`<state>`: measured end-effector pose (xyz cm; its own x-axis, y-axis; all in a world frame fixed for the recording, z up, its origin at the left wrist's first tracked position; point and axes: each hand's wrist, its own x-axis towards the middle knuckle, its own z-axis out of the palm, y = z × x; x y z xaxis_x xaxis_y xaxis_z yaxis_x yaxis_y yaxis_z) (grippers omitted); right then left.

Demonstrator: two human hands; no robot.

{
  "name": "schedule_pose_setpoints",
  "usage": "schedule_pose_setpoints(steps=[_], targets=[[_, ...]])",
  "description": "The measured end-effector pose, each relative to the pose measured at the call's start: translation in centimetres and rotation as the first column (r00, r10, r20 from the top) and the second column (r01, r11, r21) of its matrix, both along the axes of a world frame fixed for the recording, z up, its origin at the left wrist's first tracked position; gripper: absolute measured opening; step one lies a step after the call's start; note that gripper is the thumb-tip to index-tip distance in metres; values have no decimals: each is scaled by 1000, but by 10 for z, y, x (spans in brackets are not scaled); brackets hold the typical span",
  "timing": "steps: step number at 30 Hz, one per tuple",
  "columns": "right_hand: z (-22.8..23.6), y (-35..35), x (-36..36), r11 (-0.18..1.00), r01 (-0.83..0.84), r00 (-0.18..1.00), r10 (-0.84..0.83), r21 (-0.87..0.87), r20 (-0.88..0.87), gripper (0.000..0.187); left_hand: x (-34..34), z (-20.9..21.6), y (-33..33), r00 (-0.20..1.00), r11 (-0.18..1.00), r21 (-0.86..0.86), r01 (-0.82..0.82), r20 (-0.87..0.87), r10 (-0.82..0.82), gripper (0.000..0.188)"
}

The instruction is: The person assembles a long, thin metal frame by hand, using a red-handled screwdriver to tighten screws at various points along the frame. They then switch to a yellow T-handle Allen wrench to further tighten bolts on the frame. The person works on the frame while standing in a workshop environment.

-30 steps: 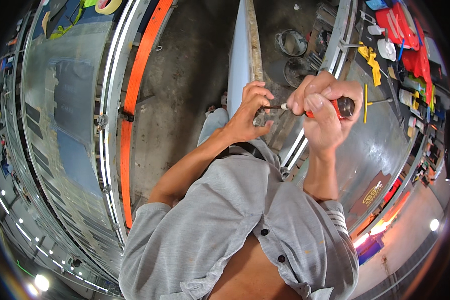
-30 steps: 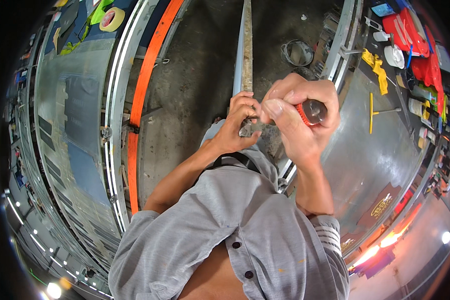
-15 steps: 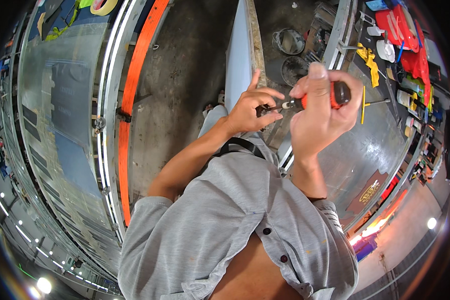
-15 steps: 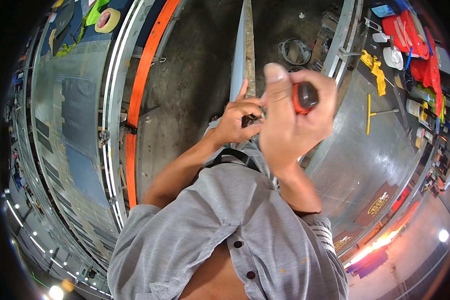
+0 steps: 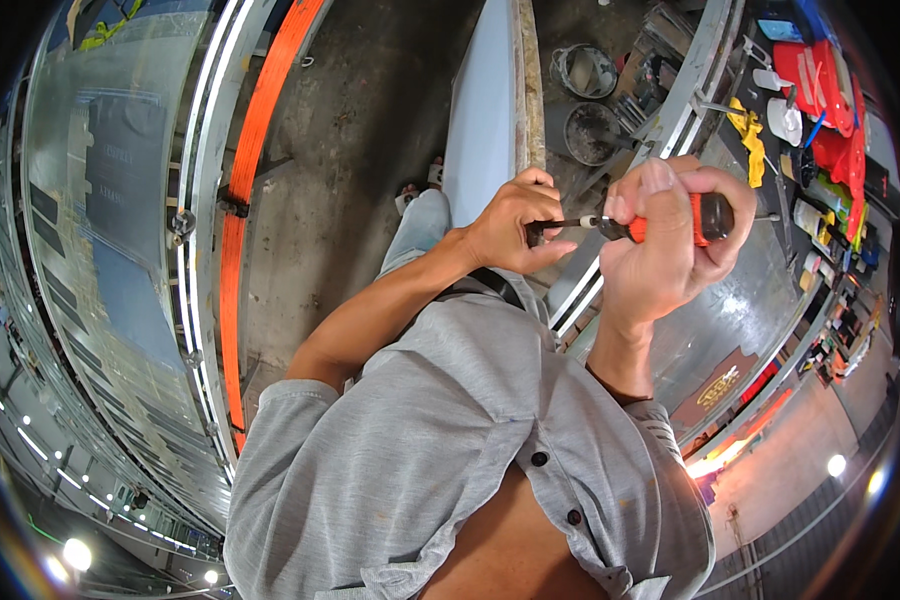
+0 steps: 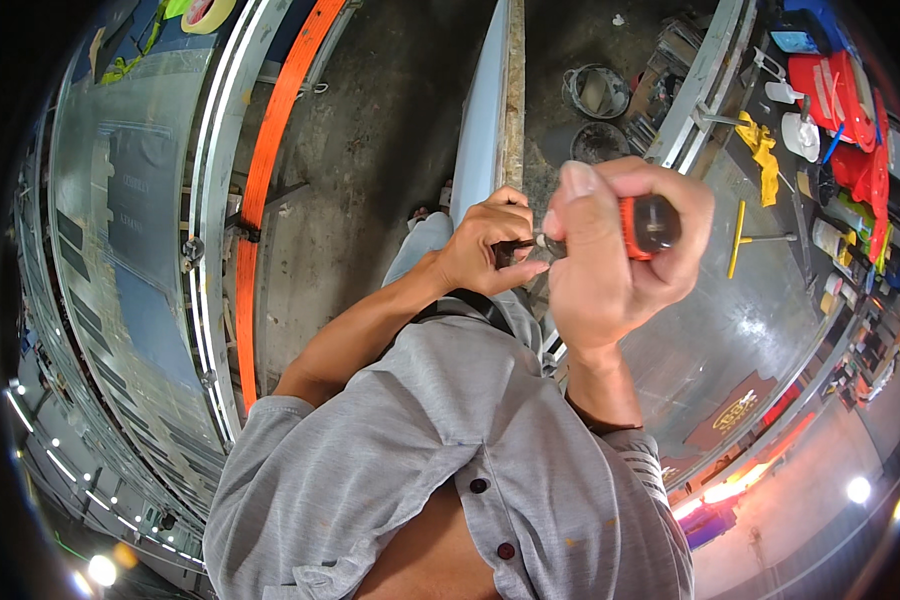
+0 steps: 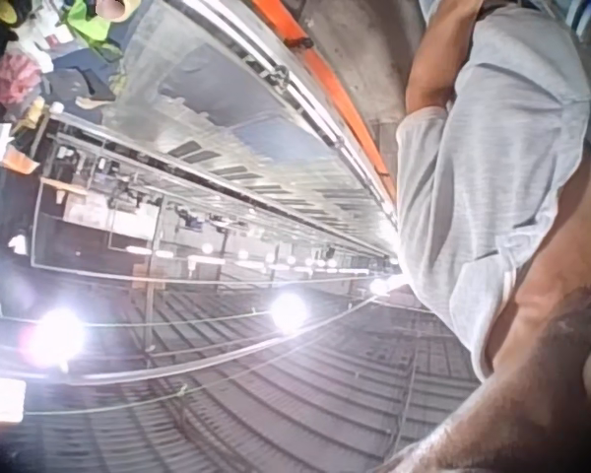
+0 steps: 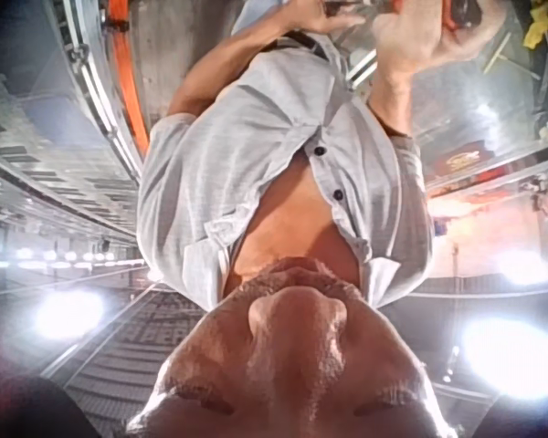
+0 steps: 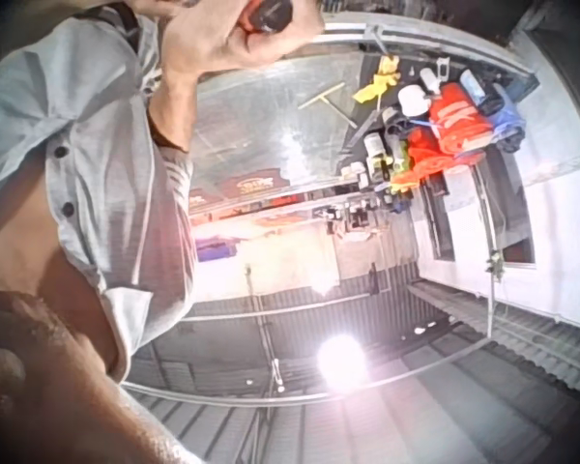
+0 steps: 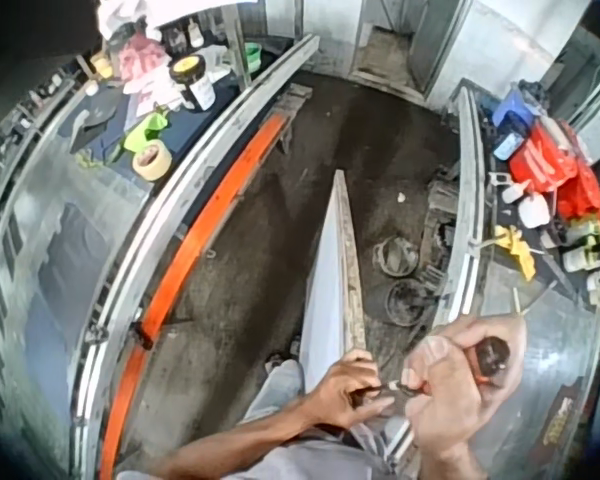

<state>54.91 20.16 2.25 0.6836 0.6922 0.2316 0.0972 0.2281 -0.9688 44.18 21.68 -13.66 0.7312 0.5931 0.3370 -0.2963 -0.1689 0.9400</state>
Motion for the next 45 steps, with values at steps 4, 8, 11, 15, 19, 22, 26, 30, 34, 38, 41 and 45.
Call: schedule_pose_setpoints(steps=[4, 8, 11, 15, 19, 22, 26, 30, 34, 38, 41, 45], targets=[[-4, -5, 13, 974, -194, 966, 210, 116, -152, 21, 1, 1, -2, 1000, 999, -46, -22, 18, 23, 30], [0, -3, -5, 1000, 20, 987, -18, -8, 157, 16, 2, 1, 2, 1000, 1000, -8, -2, -3, 2, 25], [4, -5, -6, 982, 189, 978, -188, 4, 94, 18, -1, 3, 8, 1000, 1000, 23, 19, -11, -19, 24], [4, -10, -14, 991, 136, 975, -133, -5, 180, 18, 5, 22, 3, 994, 997, 25, -70, 82, 68, 33], [9, -3, -8, 985, 172, 963, -163, -23, 214, 21, 8, 68, -17, 934, 935, -48, -350, 54, 353, 45], [19, -9, -8, 990, 129, 991, -130, -54, -13, 20, 13, 69, -22, 969, 958, -196, -210, 88, 230, 31], [13, -4, -6, 988, 123, 992, -118, -91, 51, 21, 2, 40, 30, 923, 794, -470, 386, 205, -327, 22], [12, 4, -9, 991, 107, 994, -105, -76, 26, 20, 7, 26, 47, 792, 547, -584, 600, 336, -510, 21], [6, 4, 6, 968, 147, 927, -64, -203, 369, 19, 20, 23, 63, 702, 484, -531, 696, 360, -614, 17], [3, -5, 5, 985, 66, 942, -10, -158, 335, 19, 23, 16, 56, 668, 469, -487, 737, 422, -613, 20], [6, -5, 5, 988, -3, 914, 65, -155, 401, 20, 24, 11, 52, 689, 502, -477, 722, 429, -584, 22], [8, 6, 4, 997, -53, 999, 54, -54, 7, 23, 24, 8, 51, 680, 498, -466, 732, 453, -576, 21]])
